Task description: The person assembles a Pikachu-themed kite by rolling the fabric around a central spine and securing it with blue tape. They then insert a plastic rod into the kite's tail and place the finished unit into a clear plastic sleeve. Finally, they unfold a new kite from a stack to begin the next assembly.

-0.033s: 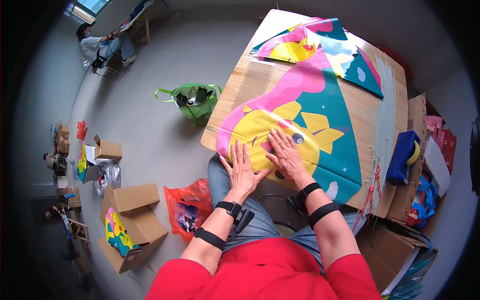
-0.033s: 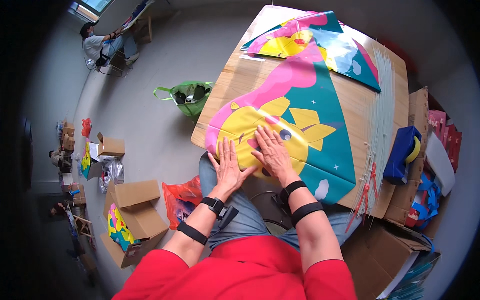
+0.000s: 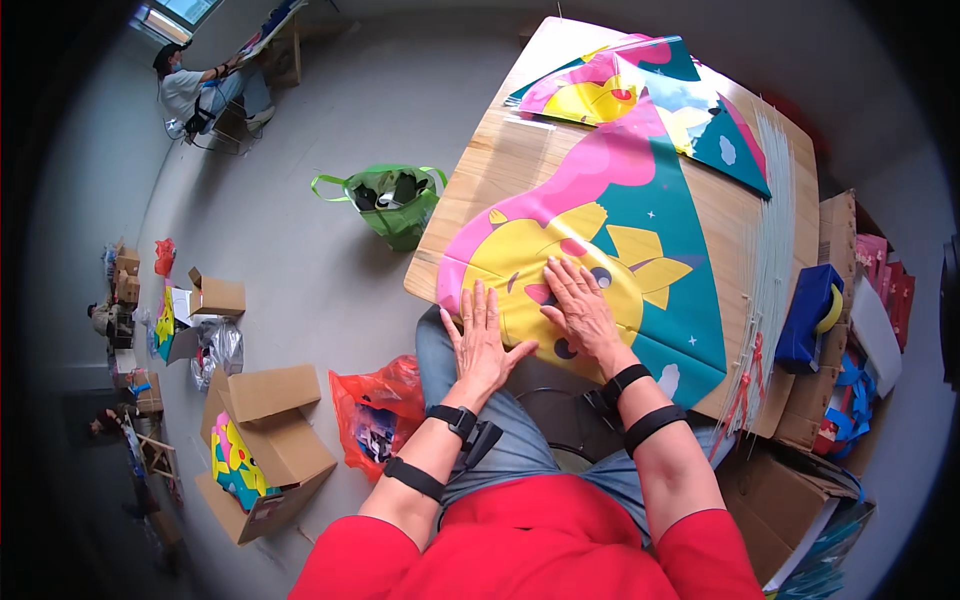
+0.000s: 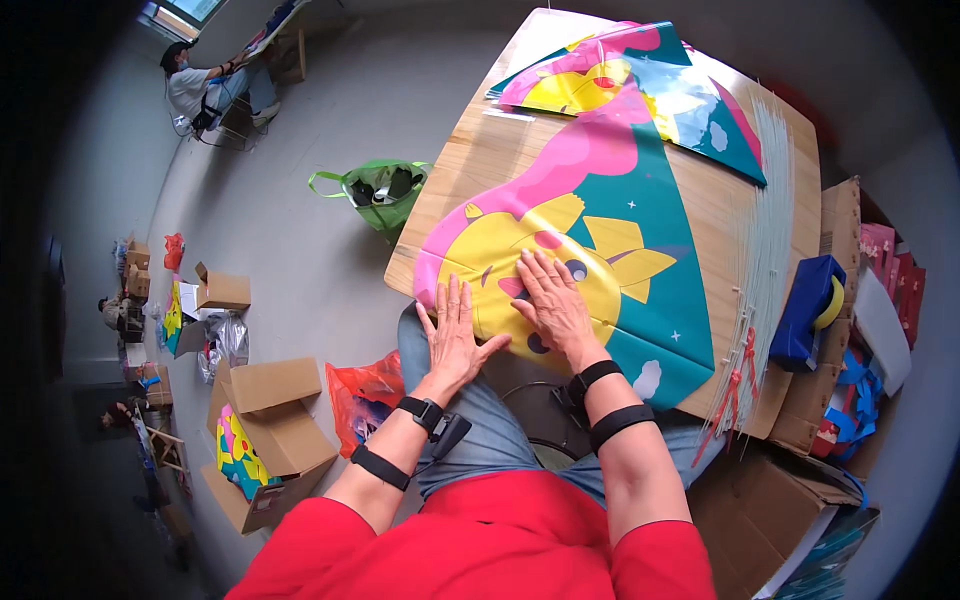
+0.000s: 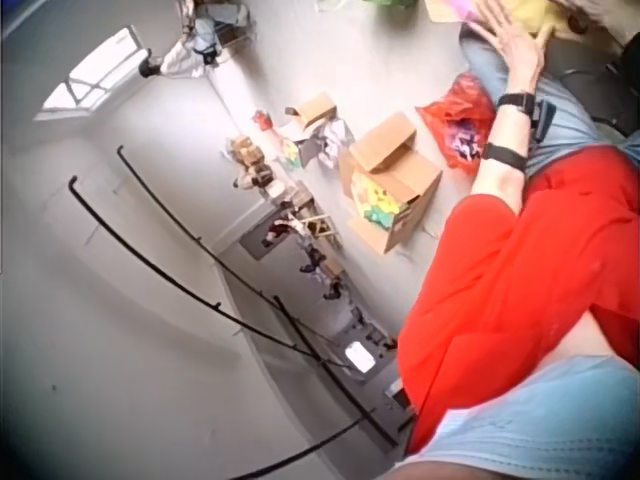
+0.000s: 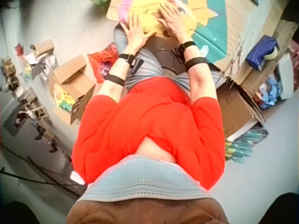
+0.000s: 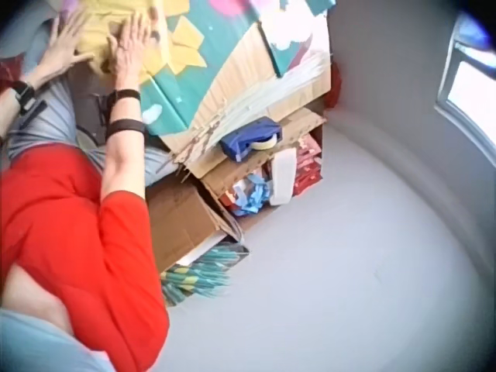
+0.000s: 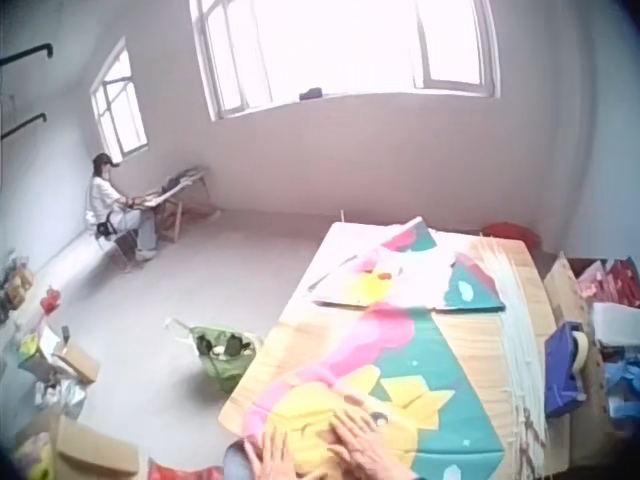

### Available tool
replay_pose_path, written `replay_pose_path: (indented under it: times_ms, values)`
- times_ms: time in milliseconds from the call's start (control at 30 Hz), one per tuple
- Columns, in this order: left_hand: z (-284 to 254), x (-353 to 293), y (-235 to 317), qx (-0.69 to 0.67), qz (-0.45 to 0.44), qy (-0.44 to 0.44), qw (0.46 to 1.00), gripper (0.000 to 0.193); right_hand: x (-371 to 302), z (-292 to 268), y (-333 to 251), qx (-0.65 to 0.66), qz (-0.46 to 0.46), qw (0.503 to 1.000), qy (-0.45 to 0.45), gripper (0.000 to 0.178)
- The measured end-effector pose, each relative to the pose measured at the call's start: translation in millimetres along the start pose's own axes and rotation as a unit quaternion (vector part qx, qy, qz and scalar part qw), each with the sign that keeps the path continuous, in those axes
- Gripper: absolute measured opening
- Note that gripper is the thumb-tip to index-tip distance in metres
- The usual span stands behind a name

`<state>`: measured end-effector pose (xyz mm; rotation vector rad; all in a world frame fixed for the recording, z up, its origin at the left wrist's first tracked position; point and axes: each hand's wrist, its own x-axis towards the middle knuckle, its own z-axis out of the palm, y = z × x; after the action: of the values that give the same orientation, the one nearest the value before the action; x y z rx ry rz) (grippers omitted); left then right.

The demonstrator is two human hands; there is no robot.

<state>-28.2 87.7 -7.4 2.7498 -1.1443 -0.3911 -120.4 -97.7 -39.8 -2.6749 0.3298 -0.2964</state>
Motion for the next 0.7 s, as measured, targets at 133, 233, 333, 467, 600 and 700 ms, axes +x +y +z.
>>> replay_pose_path:
  times_ms: [133,233,333,467,600,700]
  values:
    - [-5.0,-4.4,-60.1,0.018,-0.003,0.027,0.999,0.094,-0.6,-2.9,9.0,-0.009,-0.015,1.0,-0.018,0.064]
    - [-28.6,-9.2,-101.5,0.187,-0.042,0.041,0.981,0.079,-1.7,-5.3,7.6,-0.034,-0.008,0.999,-0.017,0.065]
    - [-34.4,-4.9,-89.6,0.082,-0.029,0.13,0.988,0.064,-1.8,-6.3,3.7,-0.054,-0.001,0.998,-0.018,0.066]
    - [-19.2,7.4,-50.7,-0.179,-0.262,0.102,0.943,0.049,-0.6,-6.8,4.0,-0.073,0.003,0.997,-0.019,0.065]
    - [23.3,6.0,-88.2,-0.575,-0.235,0.075,0.78,0.041,1.0,-5.5,0.6,-0.068,0.003,0.998,-0.012,0.064]
    - [29.3,6.8,-98.1,-0.628,-0.187,0.047,0.754,0.031,0.3,-5.4,1.6,-0.069,0.0,0.998,-0.006,0.064]
